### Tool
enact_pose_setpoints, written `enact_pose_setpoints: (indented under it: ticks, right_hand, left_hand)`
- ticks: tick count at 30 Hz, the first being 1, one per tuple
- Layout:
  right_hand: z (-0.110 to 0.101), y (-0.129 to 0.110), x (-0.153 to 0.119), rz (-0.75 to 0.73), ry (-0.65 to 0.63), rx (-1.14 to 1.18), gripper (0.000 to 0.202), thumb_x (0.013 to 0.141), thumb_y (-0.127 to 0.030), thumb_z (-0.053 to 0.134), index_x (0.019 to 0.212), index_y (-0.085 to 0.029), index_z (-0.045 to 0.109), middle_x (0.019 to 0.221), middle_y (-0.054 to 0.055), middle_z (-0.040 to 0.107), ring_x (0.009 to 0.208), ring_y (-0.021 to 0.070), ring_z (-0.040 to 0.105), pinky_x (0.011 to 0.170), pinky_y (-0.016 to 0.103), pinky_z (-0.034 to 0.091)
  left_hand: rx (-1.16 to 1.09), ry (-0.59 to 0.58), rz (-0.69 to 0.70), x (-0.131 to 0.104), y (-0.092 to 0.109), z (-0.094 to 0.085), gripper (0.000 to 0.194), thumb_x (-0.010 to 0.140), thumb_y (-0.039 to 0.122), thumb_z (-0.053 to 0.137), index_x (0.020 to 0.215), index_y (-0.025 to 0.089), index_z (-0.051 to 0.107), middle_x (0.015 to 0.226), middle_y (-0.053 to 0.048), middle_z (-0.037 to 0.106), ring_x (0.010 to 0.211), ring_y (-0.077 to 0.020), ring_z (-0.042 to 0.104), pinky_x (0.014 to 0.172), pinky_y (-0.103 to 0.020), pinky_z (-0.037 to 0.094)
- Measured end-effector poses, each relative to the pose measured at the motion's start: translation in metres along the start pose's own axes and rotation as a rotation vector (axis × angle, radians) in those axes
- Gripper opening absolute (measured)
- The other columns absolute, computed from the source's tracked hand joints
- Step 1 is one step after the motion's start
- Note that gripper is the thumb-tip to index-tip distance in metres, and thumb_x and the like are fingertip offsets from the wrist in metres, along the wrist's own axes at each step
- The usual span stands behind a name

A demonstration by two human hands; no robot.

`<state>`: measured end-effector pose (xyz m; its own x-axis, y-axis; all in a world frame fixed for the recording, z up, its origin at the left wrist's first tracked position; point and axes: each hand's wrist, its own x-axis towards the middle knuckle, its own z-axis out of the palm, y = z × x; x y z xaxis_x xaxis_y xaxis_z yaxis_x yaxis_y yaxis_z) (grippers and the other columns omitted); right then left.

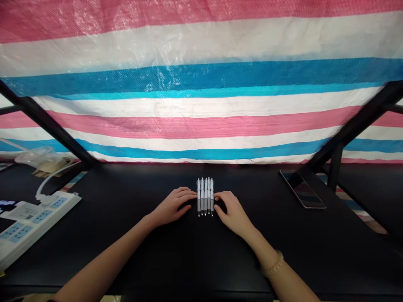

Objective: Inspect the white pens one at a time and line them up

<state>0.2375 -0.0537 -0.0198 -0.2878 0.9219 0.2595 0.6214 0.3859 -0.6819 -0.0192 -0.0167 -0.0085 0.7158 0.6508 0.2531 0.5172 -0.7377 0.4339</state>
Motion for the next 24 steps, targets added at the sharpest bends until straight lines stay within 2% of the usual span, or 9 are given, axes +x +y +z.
enact_pose_setpoints:
  ticks: [2, 6, 13, 19, 24]
  right_hand:
    - [0.0007, 0.0008, 0.0001, 0.004, 0.013, -0.001, 0.027, 0.086, -0.022, 0.048, 0.111, -0.022, 0.057, 0.103, 0.007, 0.062, 0.101, 0.0233, 0.056, 0.091, 0.043, 0.045]
    - [0.0017, 0.0037, 0.0002, 0.011, 0.039, -0.011, 0.025, 0.086, -0.022, 0.047, 0.109, -0.021, 0.057, 0.103, 0.008, 0.062, 0.101, 0.0233, 0.057, 0.090, 0.043, 0.046]
    - [-0.0048, 0.0009, -0.0010, -0.035, -0.041, -0.027, 0.033, 0.083, -0.023, 0.053, 0.116, -0.023, 0.055, 0.110, 0.008, 0.059, 0.107, 0.0242, 0.054, 0.095, 0.043, 0.044]
    - [-0.0061, 0.0001, -0.0028, -0.100, -0.137, -0.137, 0.058, 0.076, -0.034, 0.067, 0.130, -0.027, 0.047, 0.130, 0.010, 0.050, 0.121, 0.0273, 0.046, 0.102, 0.046, 0.038]
    - [-0.0004, 0.0023, -0.0011, -0.103, -0.097, -0.187, 0.045, 0.082, -0.030, 0.062, 0.126, -0.027, 0.051, 0.124, 0.010, 0.055, 0.117, 0.0267, 0.050, 0.099, 0.047, 0.040]
  left_hand:
    - [0.009, 0.003, -0.012, -0.0003, 0.0000, 0.0007, 0.041, 0.088, 0.017, 0.052, 0.128, 0.028, 0.052, 0.129, -0.006, 0.058, 0.124, -0.0262, 0.045, 0.102, -0.047, 0.037]
    - [0.001, 0.030, -0.025, -0.0002, -0.0017, 0.0013, 0.037, 0.087, 0.018, 0.055, 0.123, 0.026, 0.056, 0.126, -0.007, 0.059, 0.121, -0.0262, 0.047, 0.101, -0.047, 0.039]
    - [-0.015, 0.046, -0.012, 0.0000, -0.0045, 0.0005, 0.028, 0.086, 0.019, 0.056, 0.113, 0.025, 0.062, 0.120, -0.008, 0.062, 0.116, -0.0260, 0.051, 0.098, -0.046, 0.041]
    - [-0.002, 0.037, -0.009, -0.0004, -0.0039, 0.0002, 0.028, 0.086, 0.019, 0.056, 0.113, 0.025, 0.061, 0.120, -0.007, 0.062, 0.116, -0.0255, 0.051, 0.098, -0.045, 0.041]
    - [0.032, 0.023, -0.010, -0.0003, -0.0014, 0.0009, 0.031, 0.087, 0.018, 0.053, 0.117, 0.026, 0.059, 0.124, -0.007, 0.059, 0.118, -0.0261, 0.048, 0.098, -0.045, 0.040]
